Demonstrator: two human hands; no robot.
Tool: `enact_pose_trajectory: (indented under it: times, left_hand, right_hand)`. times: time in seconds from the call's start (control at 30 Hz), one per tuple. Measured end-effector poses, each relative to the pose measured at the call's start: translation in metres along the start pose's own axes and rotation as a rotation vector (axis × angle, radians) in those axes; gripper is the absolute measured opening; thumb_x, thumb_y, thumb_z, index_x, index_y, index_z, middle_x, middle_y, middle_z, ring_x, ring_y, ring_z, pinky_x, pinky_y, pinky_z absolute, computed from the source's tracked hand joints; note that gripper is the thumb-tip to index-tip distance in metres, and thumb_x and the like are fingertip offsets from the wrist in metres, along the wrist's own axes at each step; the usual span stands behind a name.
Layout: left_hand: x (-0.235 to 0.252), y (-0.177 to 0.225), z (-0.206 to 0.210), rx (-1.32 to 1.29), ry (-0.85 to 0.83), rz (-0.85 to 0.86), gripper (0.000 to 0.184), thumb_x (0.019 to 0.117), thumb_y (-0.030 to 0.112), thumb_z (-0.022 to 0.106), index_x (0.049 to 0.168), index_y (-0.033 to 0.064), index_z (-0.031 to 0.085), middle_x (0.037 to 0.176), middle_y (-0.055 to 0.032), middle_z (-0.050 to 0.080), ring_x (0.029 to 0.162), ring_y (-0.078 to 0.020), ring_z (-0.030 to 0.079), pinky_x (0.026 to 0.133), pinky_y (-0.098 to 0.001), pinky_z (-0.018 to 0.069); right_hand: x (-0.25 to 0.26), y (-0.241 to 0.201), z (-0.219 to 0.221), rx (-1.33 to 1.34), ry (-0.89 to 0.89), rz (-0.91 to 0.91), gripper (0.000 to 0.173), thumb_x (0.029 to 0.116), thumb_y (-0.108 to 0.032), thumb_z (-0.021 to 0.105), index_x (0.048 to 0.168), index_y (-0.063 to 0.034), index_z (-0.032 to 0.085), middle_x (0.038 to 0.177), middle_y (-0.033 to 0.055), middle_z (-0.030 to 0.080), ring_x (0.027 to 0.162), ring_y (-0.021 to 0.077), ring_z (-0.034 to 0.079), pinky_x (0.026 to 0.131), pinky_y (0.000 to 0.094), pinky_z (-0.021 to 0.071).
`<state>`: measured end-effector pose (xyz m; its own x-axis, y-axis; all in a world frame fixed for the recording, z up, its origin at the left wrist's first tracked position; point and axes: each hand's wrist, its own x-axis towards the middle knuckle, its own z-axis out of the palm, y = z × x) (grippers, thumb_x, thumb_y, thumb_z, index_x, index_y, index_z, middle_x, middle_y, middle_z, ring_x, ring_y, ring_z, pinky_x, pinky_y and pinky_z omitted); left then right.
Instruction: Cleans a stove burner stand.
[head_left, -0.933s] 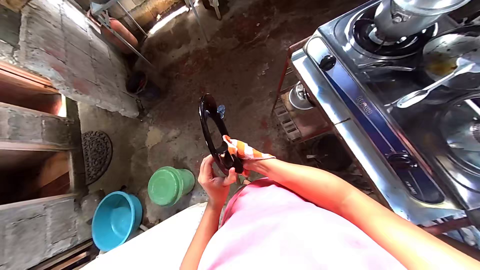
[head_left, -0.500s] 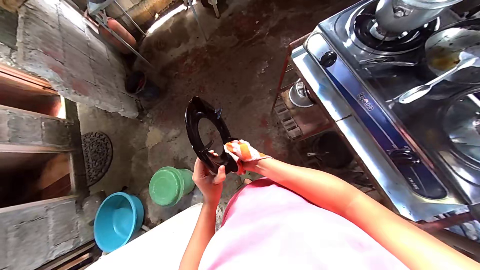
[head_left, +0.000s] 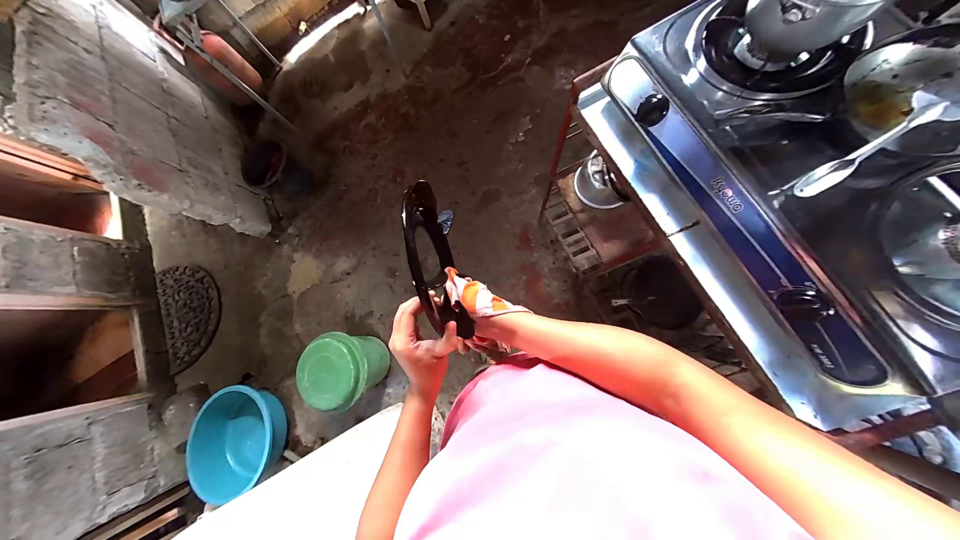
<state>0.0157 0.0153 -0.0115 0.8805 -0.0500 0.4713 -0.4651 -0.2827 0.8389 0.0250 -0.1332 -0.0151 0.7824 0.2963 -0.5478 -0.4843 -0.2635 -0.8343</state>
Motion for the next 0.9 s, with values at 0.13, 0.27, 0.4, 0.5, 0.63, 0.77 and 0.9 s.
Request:
enact_pose_trajectory:
  times: [0.13,0.27,0.4,0.5,0.63,0.77,0.9]
  left_hand:
    - [0.005,-0.01,-0.005,-0.107,0.047,-0.047,0.057,0.0836,0.039,0.077,0.115,-0.0073,0.063,0.106,-0.0075,0.071,0.097,-0.013,0.07,0.088,-0.0324,0.0604]
    - [0.009,-0.013,-0.016,-0.257,0.049,-0.055,0.048,0.0891,0.034,0.076,0.118,-0.0014,0.063,0.108,-0.0021,0.073,0.1,-0.0128,0.071,0.089,-0.0322,0.0604]
    - [0.013,-0.006,-0.018,-0.199,0.023,-0.077,0.063,0.081,0.046,0.082,0.114,-0.0051,0.064,0.104,-0.0041,0.073,0.096,-0.0122,0.072,0.086,-0.0315,0.0612]
    - [0.013,-0.001,-0.02,-0.155,0.007,-0.04,0.065,0.081,0.05,0.08,0.112,-0.0048,0.065,0.103,-0.0044,0.073,0.096,-0.0123,0.071,0.086,-0.0318,0.0609]
    - [0.009,0.004,-0.022,-0.279,0.069,-0.008,0.048,0.0865,0.039,0.08,0.118,0.0059,0.066,0.11,-0.0002,0.074,0.101,-0.0129,0.072,0.089,-0.0321,0.0606]
    - [0.007,0.012,-0.015,-0.372,0.13,0.008,0.04,0.0861,0.033,0.081,0.118,0.0106,0.07,0.114,-0.001,0.074,0.105,-0.0144,0.071,0.093,-0.0324,0.0592]
    - [0.005,0.011,-0.011,-0.36,0.2,-0.017,0.034,0.0873,0.031,0.08,0.115,0.0126,0.071,0.11,0.0007,0.075,0.103,-0.0128,0.071,0.091,-0.0312,0.0599]
  right_hand:
    - [0.015,0.011,0.001,0.594,-0.081,0.083,0.029,0.1094,-0.027,0.044,0.101,-0.0047,0.06,0.068,0.0031,0.058,0.054,0.0114,0.058,0.051,0.0277,0.0521]
    - [0.01,0.002,-0.007,0.677,-0.226,0.03,0.022,0.1042,-0.026,0.055,0.088,-0.0121,0.061,0.063,-0.0032,0.057,0.051,0.0067,0.056,0.048,0.0234,0.0494]
    - [0.005,-0.007,-0.014,0.646,-0.344,0.063,0.021,0.1036,-0.026,0.057,0.088,-0.0123,0.062,0.065,-0.0013,0.063,0.053,0.0079,0.061,0.048,0.0232,0.0521]
    - [-0.006,-0.015,-0.014,0.577,-0.284,0.072,0.024,0.1042,-0.028,0.056,0.087,-0.0122,0.062,0.065,-0.0023,0.061,0.053,0.007,0.06,0.049,0.0229,0.0517]
    - [-0.002,-0.014,-0.012,0.597,-0.144,0.013,0.026,0.1052,-0.027,0.053,0.091,-0.0072,0.062,0.063,0.0011,0.058,0.05,0.0105,0.057,0.047,0.0266,0.0506]
    - [-0.002,-0.024,-0.009,0.317,0.037,-0.02,0.03,0.1083,-0.028,0.048,0.097,-0.004,0.062,0.071,0.0064,0.058,0.06,0.0136,0.059,0.058,0.0315,0.0531]
    - [-0.024,-0.054,-0.011,-0.099,0.303,0.01,0.033,0.1074,-0.029,0.05,0.126,-0.0043,0.061,0.11,0.0189,0.068,0.1,0.0297,0.068,0.087,0.0514,0.0559]
